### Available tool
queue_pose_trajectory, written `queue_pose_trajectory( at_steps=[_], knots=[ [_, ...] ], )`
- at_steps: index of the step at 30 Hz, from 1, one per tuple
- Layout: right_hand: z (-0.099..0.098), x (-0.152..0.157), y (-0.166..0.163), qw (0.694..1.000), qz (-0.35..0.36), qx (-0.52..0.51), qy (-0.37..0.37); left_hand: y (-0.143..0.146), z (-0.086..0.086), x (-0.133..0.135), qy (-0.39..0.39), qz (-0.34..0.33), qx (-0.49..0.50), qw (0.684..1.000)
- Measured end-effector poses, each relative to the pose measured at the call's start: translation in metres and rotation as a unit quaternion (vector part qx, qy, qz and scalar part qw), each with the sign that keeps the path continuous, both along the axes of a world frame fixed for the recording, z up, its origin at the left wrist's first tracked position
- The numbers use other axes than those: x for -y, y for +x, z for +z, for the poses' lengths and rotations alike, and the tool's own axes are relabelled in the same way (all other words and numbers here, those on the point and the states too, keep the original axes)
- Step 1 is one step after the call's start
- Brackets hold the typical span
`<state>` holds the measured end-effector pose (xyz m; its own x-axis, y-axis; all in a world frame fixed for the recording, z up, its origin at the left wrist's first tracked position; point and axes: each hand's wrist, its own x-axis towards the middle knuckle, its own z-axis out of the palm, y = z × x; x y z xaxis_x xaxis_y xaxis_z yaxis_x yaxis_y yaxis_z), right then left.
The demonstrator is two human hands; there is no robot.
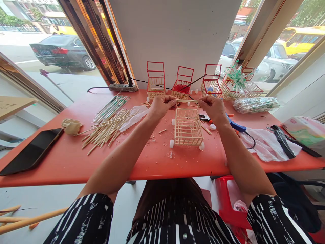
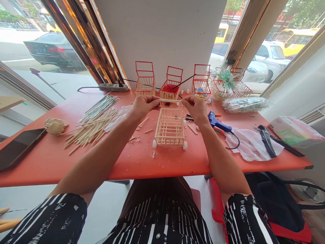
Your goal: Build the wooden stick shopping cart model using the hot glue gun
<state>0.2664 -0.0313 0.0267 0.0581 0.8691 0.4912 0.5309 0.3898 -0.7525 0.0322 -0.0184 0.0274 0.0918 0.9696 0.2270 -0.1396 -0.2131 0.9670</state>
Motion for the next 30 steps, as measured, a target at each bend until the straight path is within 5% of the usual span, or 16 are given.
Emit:
queue_pose_trajectory(
  at_steps=[30],
  knots=[
    [0.0005,0.0014,0.0013,1.0,0.005,0.011,0.003,-0.0017,-0.0065,-0.0049,0.011,-0.004,-0.01,1.0]
  ],
)
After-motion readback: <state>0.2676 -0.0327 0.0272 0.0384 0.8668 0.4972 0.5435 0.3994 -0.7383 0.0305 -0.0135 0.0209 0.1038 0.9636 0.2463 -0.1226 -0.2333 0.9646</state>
